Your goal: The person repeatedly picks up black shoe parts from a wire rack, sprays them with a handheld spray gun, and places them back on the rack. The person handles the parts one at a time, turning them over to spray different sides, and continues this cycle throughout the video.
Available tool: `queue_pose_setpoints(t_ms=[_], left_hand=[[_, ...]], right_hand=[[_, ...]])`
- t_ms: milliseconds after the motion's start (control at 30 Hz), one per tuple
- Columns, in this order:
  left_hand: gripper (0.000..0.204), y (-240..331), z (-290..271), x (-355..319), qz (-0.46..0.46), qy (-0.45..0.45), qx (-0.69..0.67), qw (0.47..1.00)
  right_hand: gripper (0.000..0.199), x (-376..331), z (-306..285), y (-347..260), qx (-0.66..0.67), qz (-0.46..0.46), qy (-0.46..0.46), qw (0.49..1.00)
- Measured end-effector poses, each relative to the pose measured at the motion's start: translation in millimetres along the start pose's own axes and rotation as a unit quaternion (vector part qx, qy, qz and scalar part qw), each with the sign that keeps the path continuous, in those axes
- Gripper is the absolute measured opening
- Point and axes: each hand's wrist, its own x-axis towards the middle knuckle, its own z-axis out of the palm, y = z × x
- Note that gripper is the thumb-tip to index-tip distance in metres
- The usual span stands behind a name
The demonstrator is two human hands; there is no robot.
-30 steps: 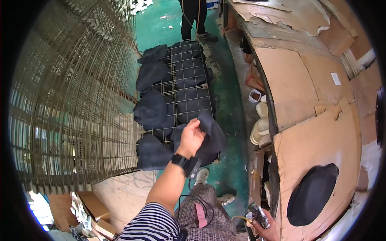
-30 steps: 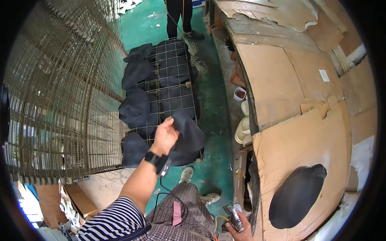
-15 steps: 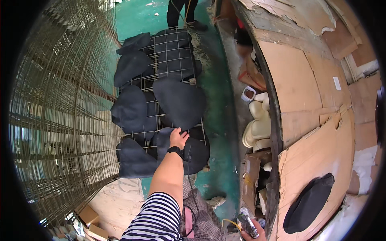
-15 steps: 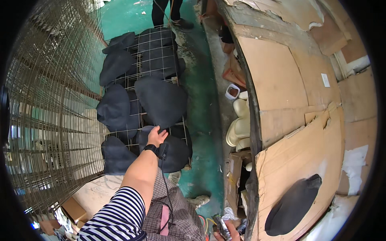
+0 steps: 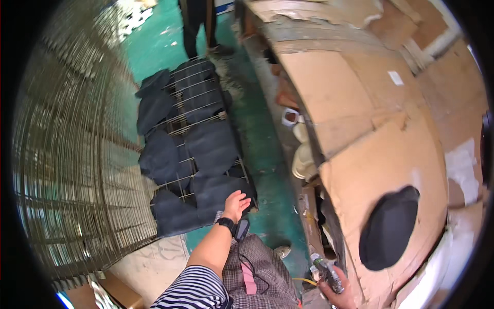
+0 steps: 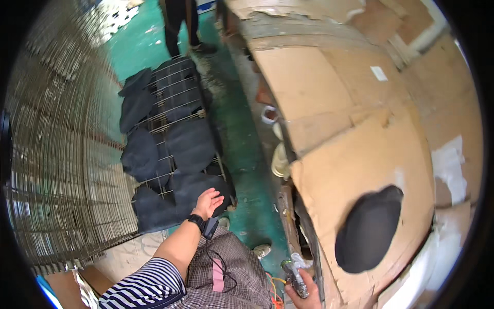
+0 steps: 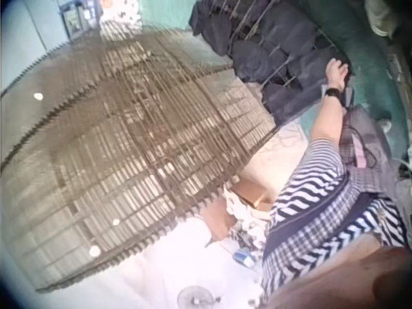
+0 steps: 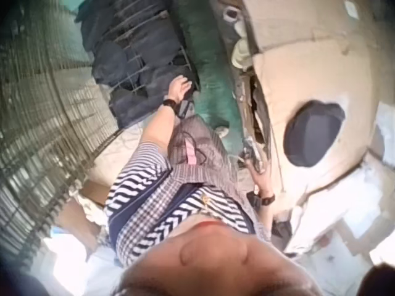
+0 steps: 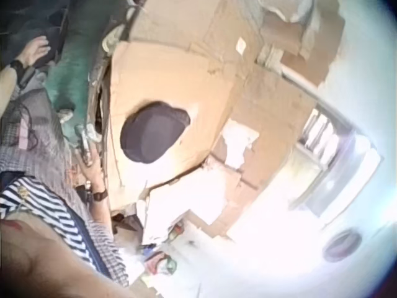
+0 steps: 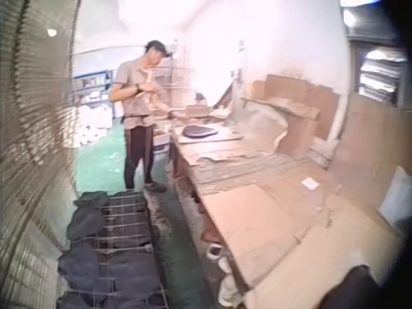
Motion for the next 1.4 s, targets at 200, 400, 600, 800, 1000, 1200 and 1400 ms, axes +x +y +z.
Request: queue_pose_setpoints(t_ms=[200, 400, 600, 800, 1000, 1200, 1400], left_hand=[[0.035, -27, 55, -107, 0.014, -0.131, 0.096, 0.987], [0.01, -39, 128, -160, 0.077, -0.158, 0.203, 0.963], [0.023, -66, 205, -200, 0.154, -0.219, 0.302, 0.915], [0.01, -102, 242, -212, 0.198, -0.232, 0.386, 0.871], [0.007, -112, 256, -205, 0.207, -0.211, 0.399, 0.868], [0.012, -112, 265, -190, 0.237, -0.25, 0.423, 0.838], [0.011, -114, 273, -181, 0.238, -0.271, 0.455, 0.814]], right_hand=[[0.047, -105, -72, 28, 0.174, -0.077, 0.148, 0.971], [0.055, -221, -107, 90, 0.287, -0.102, 0.38, 0.874], [0.053, -276, -102, 116, 0.371, -0.116, 0.366, 0.845], [0.051, -303, -95, 112, 0.338, -0.106, 0.506, 0.786], [0.052, -329, -66, 118, 0.363, -0.056, 0.456, 0.811], [0.053, -292, -59, 85, 0.415, -0.134, 0.39, 0.811], [0.057, -280, -68, 68, 0.395, -0.13, 0.527, 0.742]])
